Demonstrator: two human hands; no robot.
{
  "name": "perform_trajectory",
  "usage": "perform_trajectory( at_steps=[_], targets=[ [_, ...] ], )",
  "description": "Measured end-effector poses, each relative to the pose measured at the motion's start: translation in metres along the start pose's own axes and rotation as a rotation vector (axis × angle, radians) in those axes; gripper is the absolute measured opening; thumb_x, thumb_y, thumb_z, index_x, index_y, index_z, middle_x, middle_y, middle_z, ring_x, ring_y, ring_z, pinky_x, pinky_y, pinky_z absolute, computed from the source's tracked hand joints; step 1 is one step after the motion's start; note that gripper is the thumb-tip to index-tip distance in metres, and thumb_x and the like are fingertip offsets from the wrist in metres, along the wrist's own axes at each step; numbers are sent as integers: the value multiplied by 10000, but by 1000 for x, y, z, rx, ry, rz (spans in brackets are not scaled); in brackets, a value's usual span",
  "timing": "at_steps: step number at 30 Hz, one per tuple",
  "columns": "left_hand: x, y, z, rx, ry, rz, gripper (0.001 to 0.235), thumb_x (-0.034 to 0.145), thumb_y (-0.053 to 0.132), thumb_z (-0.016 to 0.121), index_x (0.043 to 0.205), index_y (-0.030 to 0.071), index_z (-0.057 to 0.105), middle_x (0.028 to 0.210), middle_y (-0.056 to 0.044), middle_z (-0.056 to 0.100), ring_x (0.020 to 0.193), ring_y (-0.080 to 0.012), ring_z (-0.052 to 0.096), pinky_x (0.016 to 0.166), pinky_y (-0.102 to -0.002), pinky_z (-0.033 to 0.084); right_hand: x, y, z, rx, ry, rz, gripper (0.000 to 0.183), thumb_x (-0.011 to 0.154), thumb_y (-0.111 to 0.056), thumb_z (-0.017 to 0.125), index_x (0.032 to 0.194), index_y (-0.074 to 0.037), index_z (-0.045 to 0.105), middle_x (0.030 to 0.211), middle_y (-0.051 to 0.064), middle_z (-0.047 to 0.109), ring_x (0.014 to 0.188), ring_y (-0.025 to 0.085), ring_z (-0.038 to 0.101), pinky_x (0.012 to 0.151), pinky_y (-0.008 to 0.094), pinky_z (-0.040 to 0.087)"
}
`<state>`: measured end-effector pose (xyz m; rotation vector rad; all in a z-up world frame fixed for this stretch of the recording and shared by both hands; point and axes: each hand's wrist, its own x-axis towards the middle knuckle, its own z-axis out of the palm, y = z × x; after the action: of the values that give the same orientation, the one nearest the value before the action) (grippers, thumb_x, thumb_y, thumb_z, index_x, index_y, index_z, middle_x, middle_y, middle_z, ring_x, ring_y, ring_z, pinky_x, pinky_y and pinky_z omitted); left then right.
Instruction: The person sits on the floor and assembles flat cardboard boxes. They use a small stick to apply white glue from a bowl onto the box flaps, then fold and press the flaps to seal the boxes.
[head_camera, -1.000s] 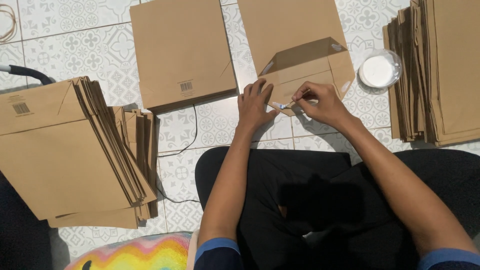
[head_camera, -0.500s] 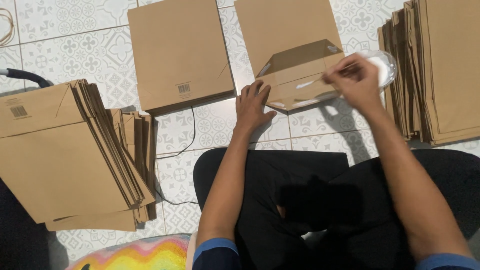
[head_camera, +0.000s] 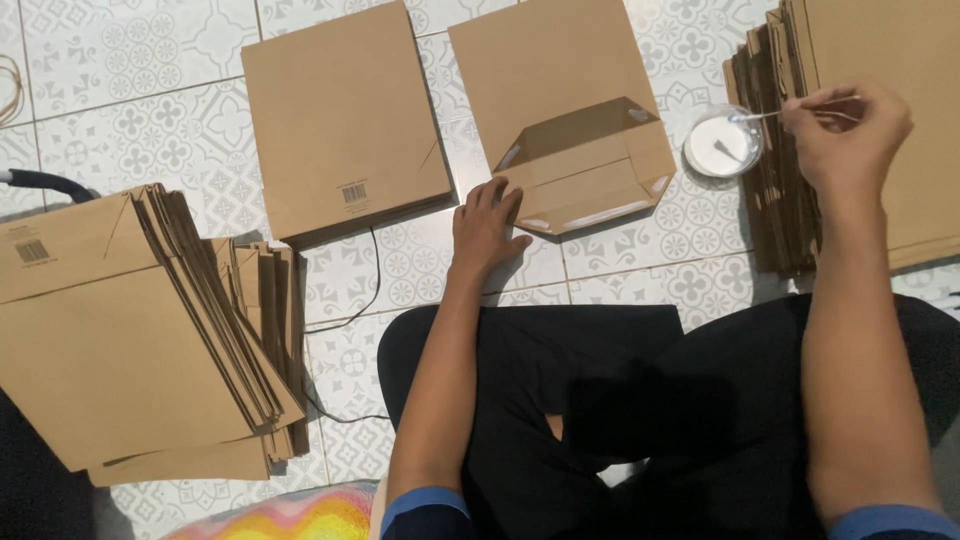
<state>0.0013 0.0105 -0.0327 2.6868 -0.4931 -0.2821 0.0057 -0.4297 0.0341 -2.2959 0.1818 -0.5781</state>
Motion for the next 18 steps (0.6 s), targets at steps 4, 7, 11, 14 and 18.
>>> perform_trajectory(
  at_steps=[4,7,11,14,18],
  targets=[
    [-3,0,-1,0,-4,5,659,720,404,826,1302,244,560,1514,-44,426,1406,-304,362,972,-526,414,-2,-10,2,3,-30,-11,178,1098,55,874,1040,-27,727,1017,119,756,926,198,757,844,317,665],
    [-6,1,-6,-32,-30,5,640,707,373,853,1262,224,570,1491,-47,425,1398,-286,382,933,-534,435,-4,-11,-1,-2,-43,-41,194,1100,70,878,1029,-18,720,997,128,744,894,202,751,827,314,657],
    [-12,-7,-12,-185,-73,40,638,636,257,915,1202,163,635,1501,-76,450,1247,-359,530,931,-526,454,-8,-27,-11,-299,-109,101,171,1046,-131,914,985,-132,754,931,19,739,794,146,683,756,390,594],
    [-15,-7,-27,-338,54,87,411,771,135,782,1164,126,661,1288,-75,556,1072,-322,659,831,-457,513,-8,-24,-7,-550,2,-7,157,1045,-296,914,997,-228,782,975,-57,778,883,251,680,744,500,526],
    [-6,-7,-34,-570,246,19,423,908,12,548,1327,56,578,1161,-91,564,1105,-248,610,929,-380,506,-7,-101,6,-377,-159,69,163,1043,-193,833,1129,-143,704,1213,105,721,1209,369,593,1032,625,346]
  ],
)
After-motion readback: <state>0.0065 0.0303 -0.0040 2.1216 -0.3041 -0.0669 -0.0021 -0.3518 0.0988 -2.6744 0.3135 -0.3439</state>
